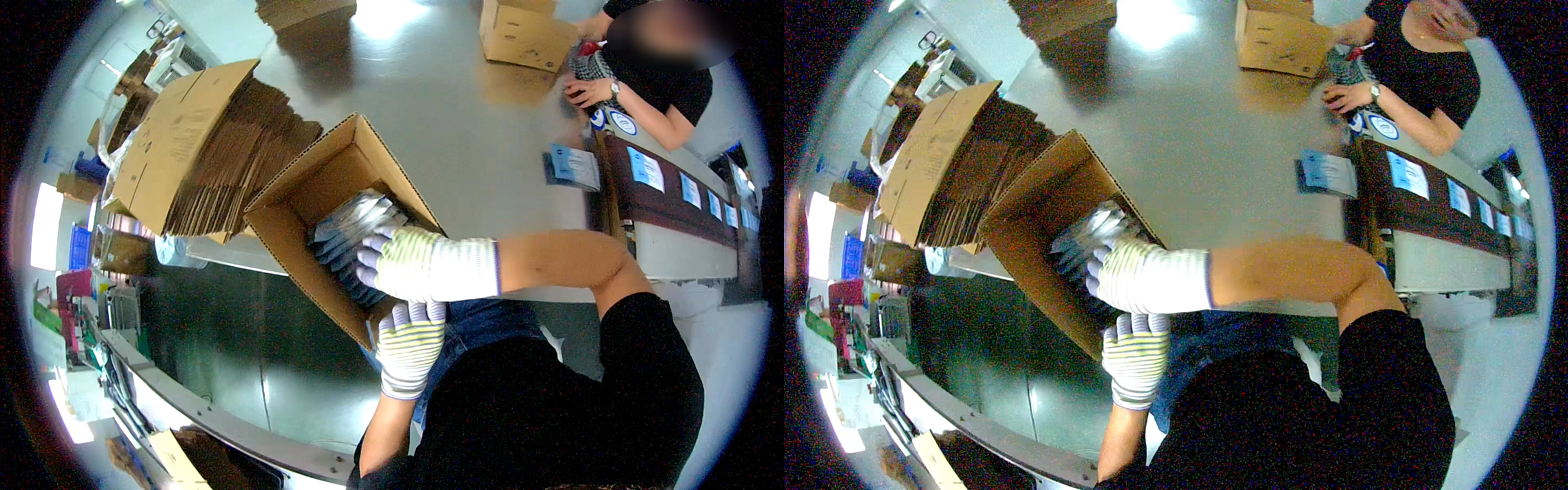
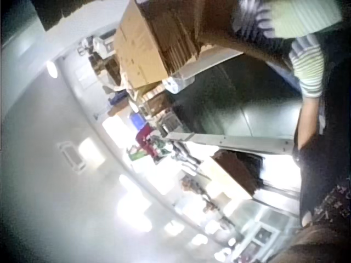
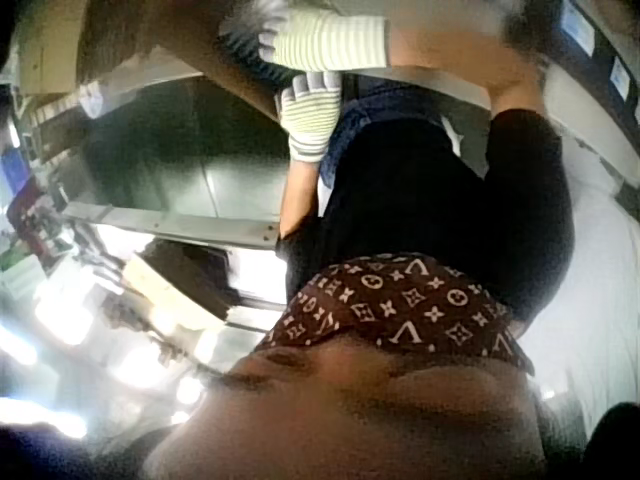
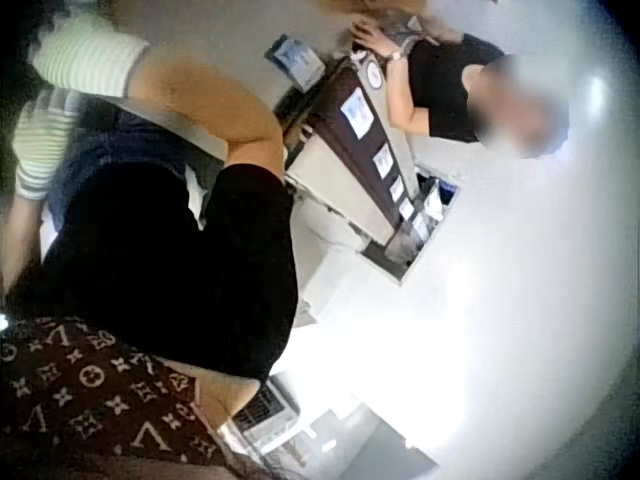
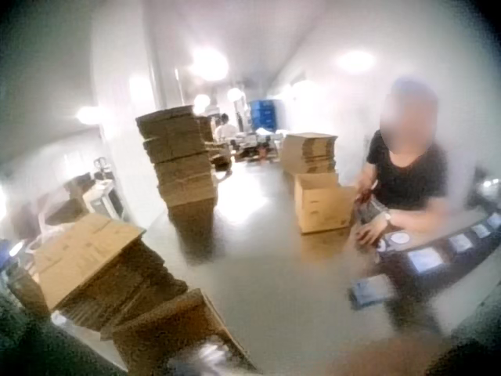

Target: The person places packaged items into cardboard boxes and assembles new boxes from flat sheets.

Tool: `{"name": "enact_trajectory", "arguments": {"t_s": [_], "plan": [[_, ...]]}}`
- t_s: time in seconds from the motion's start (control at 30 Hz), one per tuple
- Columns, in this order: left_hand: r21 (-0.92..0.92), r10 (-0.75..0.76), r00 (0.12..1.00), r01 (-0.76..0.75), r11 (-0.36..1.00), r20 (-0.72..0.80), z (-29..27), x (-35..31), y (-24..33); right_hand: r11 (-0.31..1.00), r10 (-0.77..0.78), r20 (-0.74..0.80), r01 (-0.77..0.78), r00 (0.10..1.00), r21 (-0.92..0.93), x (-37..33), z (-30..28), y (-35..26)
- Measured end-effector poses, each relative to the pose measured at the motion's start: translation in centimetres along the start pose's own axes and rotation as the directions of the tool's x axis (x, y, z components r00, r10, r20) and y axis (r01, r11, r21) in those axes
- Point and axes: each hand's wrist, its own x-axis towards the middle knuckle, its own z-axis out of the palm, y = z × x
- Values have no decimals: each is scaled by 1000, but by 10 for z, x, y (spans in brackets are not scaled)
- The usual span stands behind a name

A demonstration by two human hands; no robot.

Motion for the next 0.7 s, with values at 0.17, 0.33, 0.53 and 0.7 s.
{"name": "enact_trajectory", "arguments": {"t_s": [0.17,0.33,0.53,0.7], "plan": [[37,-49,997,52,998,-68,8,-11,-9,947,60,-584,139,809,290,-63,-34,13],[35,-114,991,116,993,-66,2,11,-18,937,317,-530,-172,786,305,-139,-16,56],[-27,-159,984,157,987,-82,-3,14,-24,835,549,-193,-526,813,159,-224,10,92],[-29,-121,984,118,993,-133,5,4,-21,736,676,-32,-672,736,82,-260,17,123]]}}
